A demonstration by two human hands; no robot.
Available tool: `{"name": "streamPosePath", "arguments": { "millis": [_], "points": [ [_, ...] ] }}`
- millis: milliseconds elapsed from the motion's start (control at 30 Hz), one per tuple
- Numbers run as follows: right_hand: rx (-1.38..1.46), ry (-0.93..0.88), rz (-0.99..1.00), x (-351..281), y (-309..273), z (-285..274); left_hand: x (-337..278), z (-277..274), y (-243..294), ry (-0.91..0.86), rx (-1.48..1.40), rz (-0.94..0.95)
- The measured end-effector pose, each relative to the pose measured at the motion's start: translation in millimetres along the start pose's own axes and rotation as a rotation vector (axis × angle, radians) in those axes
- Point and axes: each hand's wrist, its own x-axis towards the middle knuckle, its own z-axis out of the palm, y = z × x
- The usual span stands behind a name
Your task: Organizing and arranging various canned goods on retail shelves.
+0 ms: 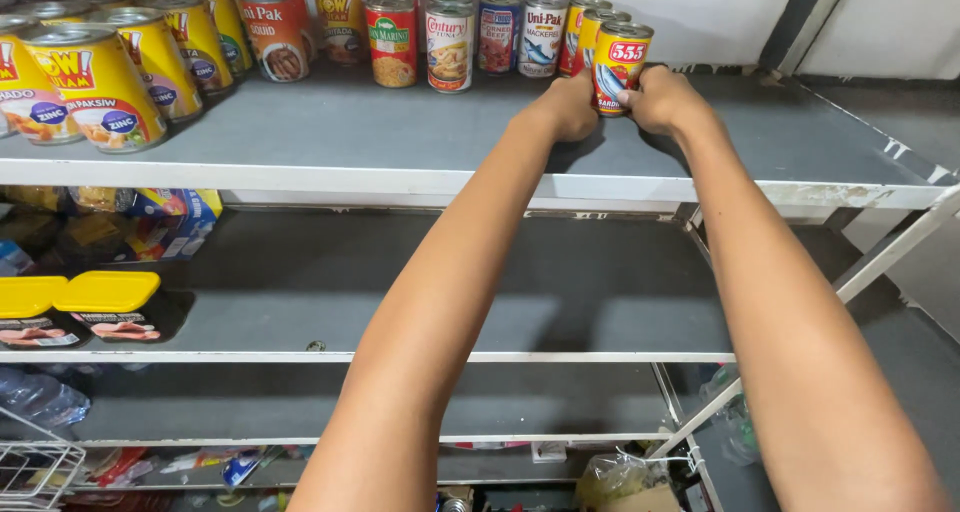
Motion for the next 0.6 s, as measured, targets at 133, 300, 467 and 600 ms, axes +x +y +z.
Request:
{"name": "streamPosePath", "arguments": {
  "millis": [133,300,467,600],
  "points": [
    [-0.040,0.065,-0.013,-2,4,10,-6,-4,2,0.001,0.024,0.010],
    [0.017,0.344,-0.009,-39,-25,-5,-24,-17,15,0.011,0.075,-0.049],
    [0.043,0.249,-0.083,-40,-22,-8,-35,-19,22,0.029,0.038,-0.029],
    [0.112,0.218,-0.173,-44,-23,-8,-34,-18,22,-0.005,0.079,-0.026]
  ]
}}
